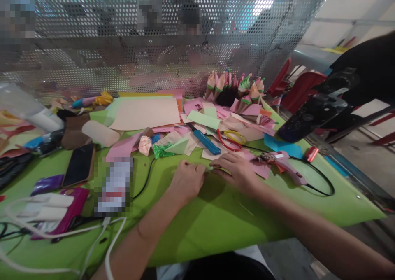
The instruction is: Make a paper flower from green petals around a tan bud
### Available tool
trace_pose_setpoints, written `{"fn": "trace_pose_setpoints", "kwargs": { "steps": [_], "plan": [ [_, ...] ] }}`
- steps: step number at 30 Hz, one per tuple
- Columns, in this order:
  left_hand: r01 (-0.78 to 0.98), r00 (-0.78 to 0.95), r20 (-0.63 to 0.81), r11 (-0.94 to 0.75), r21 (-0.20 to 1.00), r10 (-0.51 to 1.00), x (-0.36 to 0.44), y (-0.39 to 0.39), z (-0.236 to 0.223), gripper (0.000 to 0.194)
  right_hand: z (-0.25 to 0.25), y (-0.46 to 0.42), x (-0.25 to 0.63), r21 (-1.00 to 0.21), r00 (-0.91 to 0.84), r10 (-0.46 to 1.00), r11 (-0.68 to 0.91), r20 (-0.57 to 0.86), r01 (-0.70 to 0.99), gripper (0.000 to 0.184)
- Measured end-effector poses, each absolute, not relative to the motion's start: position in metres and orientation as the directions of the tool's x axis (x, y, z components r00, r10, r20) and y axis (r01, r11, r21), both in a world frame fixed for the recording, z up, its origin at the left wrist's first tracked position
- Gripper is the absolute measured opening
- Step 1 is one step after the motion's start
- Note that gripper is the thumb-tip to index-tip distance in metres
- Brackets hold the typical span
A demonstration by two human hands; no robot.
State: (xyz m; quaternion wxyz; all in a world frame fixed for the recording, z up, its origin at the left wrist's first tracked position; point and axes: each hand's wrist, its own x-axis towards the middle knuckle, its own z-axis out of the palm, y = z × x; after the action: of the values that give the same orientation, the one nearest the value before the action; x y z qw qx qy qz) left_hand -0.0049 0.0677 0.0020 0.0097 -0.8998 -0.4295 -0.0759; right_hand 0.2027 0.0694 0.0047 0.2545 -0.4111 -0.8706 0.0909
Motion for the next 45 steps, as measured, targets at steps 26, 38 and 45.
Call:
{"fn": "trace_pose_setpoints", "kwargs": {
  "steps": [26, 38, 45],
  "plan": [
    [0.704, 0.678, 0.340, -0.708, -0.047, 0.652, -0.007, 0.066, -0.004, 0.016, 0.006, 0.065, 0.196, -0.444, -0.520, 0.830, 0.550, 0.200, 0.707, 0.020],
    [0.700, 0.689, 0.337, -0.709, -0.081, 0.642, -0.005, 0.065, -0.007, 0.018, 0.005, 0.062, 0.199, -0.639, -0.435, 0.899, 0.366, 0.055, 0.676, 0.019],
    [0.765, 0.626, 0.170, -0.641, 0.053, 0.761, -0.003, 0.071, -0.006, 0.013, 0.006, 0.069, 0.200, -0.436, -0.517, 0.801, 0.598, 0.302, 0.673, 0.021]
  ]
}}
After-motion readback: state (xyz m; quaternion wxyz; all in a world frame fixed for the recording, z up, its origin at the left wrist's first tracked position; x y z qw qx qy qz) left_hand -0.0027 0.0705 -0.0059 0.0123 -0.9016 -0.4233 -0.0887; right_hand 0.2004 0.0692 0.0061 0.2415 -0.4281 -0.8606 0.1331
